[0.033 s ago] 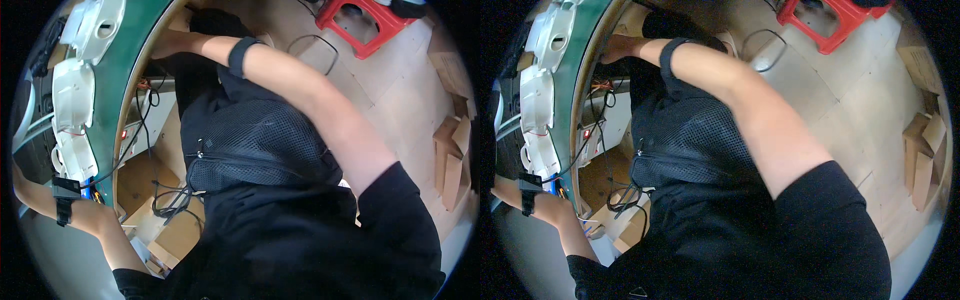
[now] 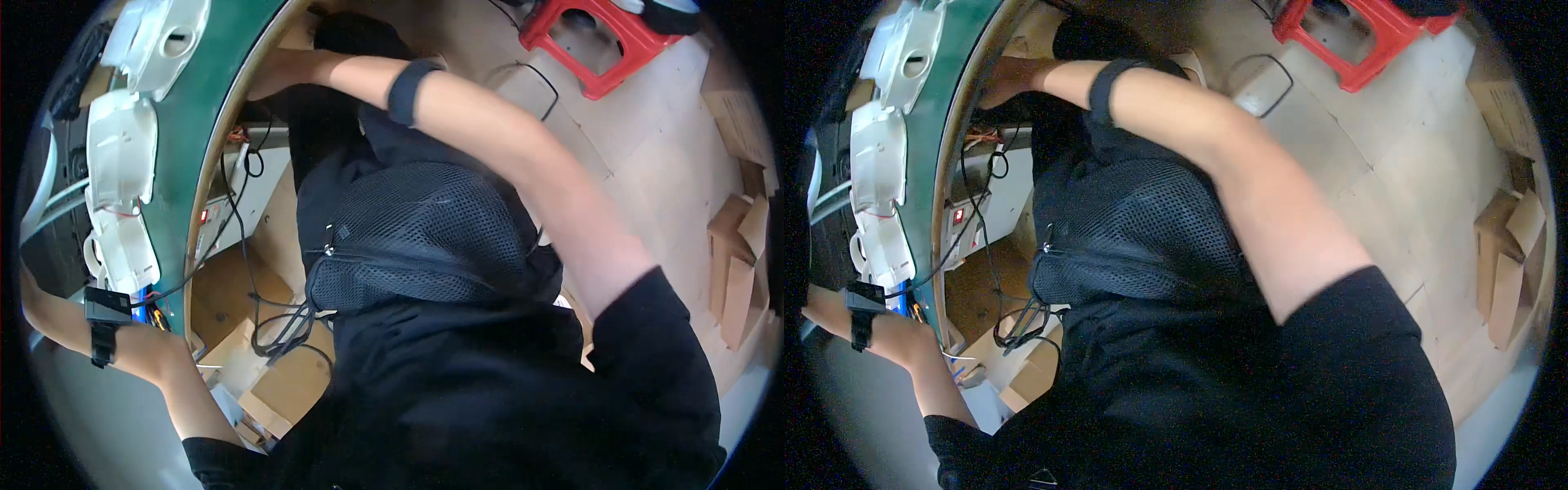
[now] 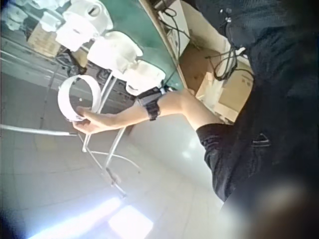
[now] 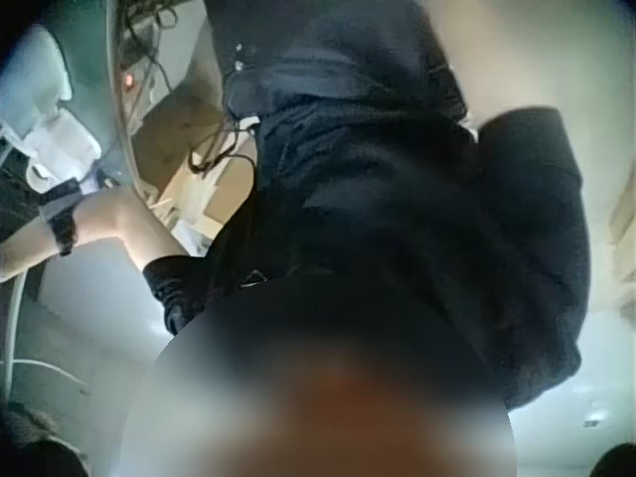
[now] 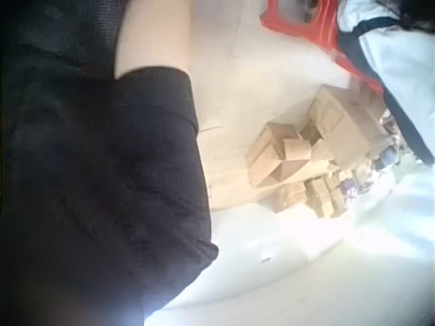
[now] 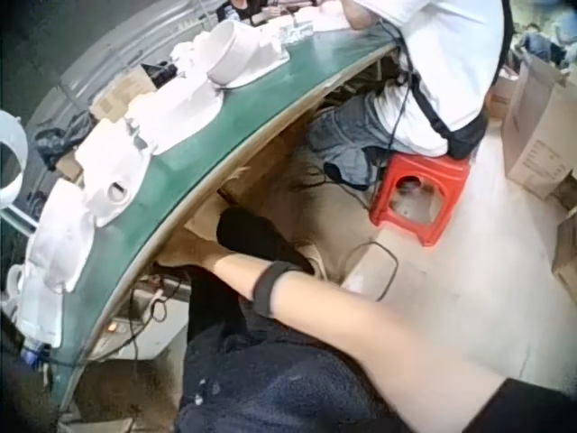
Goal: The person assembles white plastic fan housings on a green workbench. They pick up the housing parts, insert internal components, and connect red and black wires. The person repeatedly handles the units, aligning and snapping the plastic pieces together. Finished units are placed on the table.
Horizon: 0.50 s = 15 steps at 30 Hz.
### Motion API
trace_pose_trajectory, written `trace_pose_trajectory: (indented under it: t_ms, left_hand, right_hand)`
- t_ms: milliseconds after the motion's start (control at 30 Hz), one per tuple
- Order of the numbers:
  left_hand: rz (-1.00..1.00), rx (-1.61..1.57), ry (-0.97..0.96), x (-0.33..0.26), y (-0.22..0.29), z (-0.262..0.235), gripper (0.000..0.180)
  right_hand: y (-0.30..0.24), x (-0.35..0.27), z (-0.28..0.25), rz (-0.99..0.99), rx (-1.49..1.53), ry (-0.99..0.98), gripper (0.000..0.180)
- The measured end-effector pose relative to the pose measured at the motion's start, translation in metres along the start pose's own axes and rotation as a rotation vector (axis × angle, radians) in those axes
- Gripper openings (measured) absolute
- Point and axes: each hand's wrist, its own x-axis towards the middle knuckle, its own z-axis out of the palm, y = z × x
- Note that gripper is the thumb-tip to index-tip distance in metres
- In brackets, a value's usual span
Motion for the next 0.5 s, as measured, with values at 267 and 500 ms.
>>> trace_pose_trajectory:
  t_ms: [267,500]
  left_hand:
    - [-0.044,-0.139,0.012,-0.003,0.001,0.019,0.02]
    - [0.08,-0.119,-0.062,-0.007,0.03,0.027,0.026]
  right_hand:
    - [-0.136,-0.042,-0.133,0.293,-0.256,-0.761,0.034]
    - [-0.252,-0.013,-0.232,0.786,-0.133,-1.032,0.021]
